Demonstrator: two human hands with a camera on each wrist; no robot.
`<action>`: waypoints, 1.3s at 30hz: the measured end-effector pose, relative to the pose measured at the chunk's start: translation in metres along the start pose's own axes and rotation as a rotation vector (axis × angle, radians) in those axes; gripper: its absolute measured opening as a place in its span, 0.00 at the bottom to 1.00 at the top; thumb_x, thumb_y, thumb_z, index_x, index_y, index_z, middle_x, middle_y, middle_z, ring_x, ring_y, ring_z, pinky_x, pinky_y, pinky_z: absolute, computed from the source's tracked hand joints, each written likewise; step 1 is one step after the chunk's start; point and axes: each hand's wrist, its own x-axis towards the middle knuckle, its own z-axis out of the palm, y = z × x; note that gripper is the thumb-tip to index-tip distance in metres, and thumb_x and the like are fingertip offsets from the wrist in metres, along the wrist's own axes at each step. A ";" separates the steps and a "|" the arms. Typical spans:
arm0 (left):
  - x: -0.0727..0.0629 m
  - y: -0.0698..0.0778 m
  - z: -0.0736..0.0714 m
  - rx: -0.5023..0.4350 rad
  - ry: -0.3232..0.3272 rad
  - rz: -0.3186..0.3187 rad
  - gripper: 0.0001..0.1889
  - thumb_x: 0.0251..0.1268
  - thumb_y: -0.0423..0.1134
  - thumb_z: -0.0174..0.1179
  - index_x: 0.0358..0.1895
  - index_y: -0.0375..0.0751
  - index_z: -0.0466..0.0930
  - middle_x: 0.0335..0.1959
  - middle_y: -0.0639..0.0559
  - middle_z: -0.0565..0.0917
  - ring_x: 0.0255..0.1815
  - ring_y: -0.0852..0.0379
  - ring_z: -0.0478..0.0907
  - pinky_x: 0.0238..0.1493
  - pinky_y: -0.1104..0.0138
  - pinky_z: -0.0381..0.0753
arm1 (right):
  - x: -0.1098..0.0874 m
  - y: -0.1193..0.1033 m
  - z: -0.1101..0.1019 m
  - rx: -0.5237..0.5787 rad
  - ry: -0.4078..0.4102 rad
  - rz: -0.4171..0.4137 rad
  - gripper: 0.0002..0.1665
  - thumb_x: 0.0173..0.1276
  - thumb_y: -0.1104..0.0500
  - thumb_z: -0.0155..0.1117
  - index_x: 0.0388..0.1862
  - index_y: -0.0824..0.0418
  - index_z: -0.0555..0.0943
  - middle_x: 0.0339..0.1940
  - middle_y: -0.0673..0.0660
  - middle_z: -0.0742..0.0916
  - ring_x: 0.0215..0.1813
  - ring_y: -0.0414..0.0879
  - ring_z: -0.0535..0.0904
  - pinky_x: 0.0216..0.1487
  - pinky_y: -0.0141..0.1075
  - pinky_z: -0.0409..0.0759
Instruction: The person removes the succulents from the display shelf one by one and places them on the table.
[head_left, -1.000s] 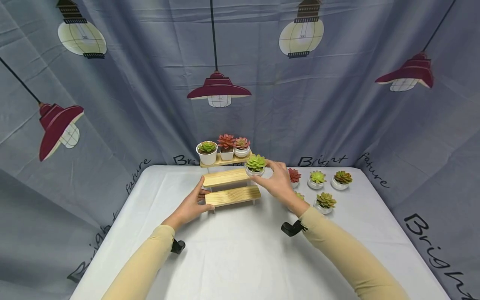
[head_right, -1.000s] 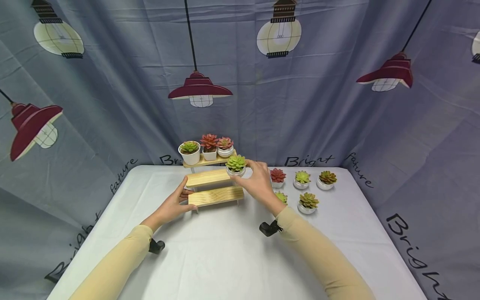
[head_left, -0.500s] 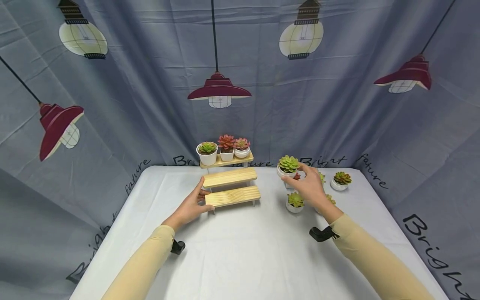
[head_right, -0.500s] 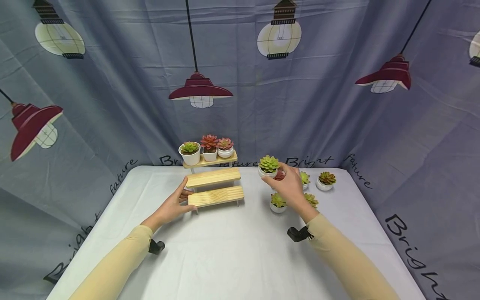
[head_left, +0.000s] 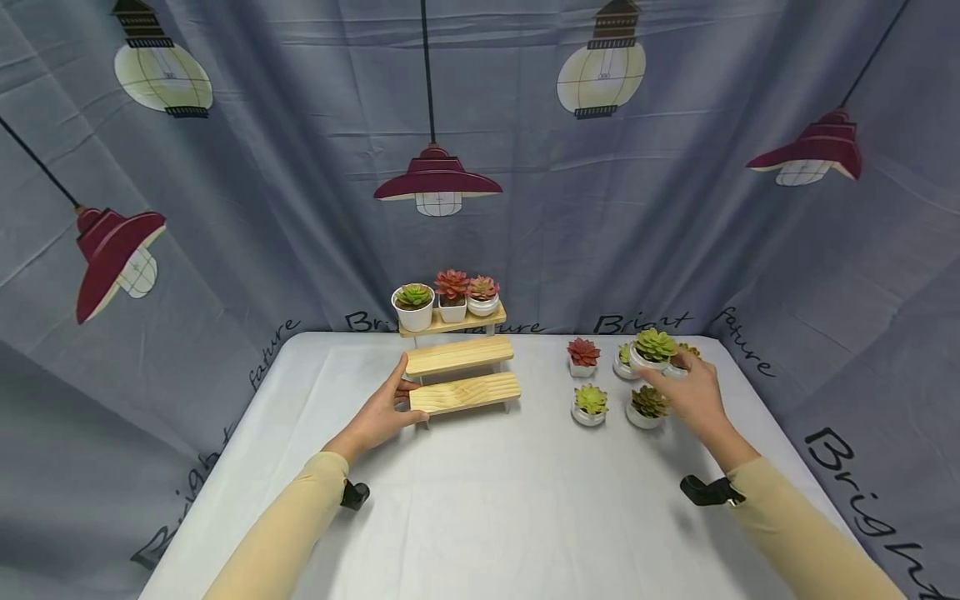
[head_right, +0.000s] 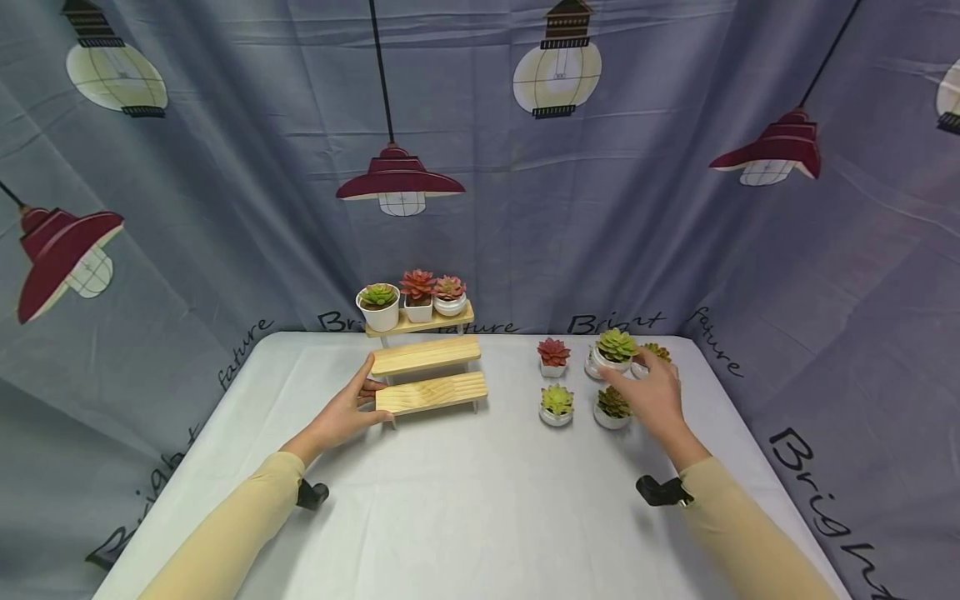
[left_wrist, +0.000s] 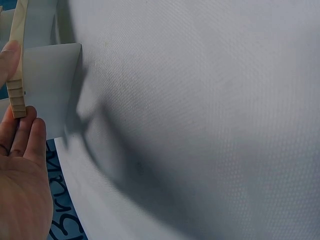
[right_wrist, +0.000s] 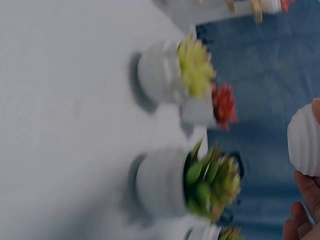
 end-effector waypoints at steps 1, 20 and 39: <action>0.000 0.000 0.000 -0.002 0.000 -0.001 0.62 0.63 0.42 0.75 0.85 0.57 0.31 0.68 0.43 0.72 0.71 0.40 0.68 0.74 0.48 0.67 | 0.000 0.005 -0.003 -0.003 0.006 0.002 0.64 0.65 0.28 0.67 0.80 0.71 0.57 0.73 0.75 0.65 0.74 0.72 0.56 0.68 0.68 0.63; 0.000 0.000 -0.001 -0.008 0.005 0.002 0.62 0.62 0.41 0.75 0.85 0.60 0.31 0.68 0.42 0.72 0.72 0.40 0.68 0.74 0.49 0.66 | 0.000 0.092 -0.032 -0.090 -0.012 0.110 0.62 0.69 0.31 0.64 0.80 0.75 0.55 0.74 0.80 0.64 0.75 0.76 0.56 0.69 0.69 0.63; -0.001 0.002 0.000 -0.009 0.005 -0.003 0.62 0.63 0.41 0.75 0.85 0.60 0.31 0.68 0.42 0.72 0.72 0.40 0.67 0.74 0.48 0.66 | -0.004 0.127 -0.030 -0.010 -0.074 0.246 0.64 0.68 0.34 0.68 0.82 0.73 0.48 0.78 0.79 0.58 0.77 0.75 0.53 0.73 0.66 0.60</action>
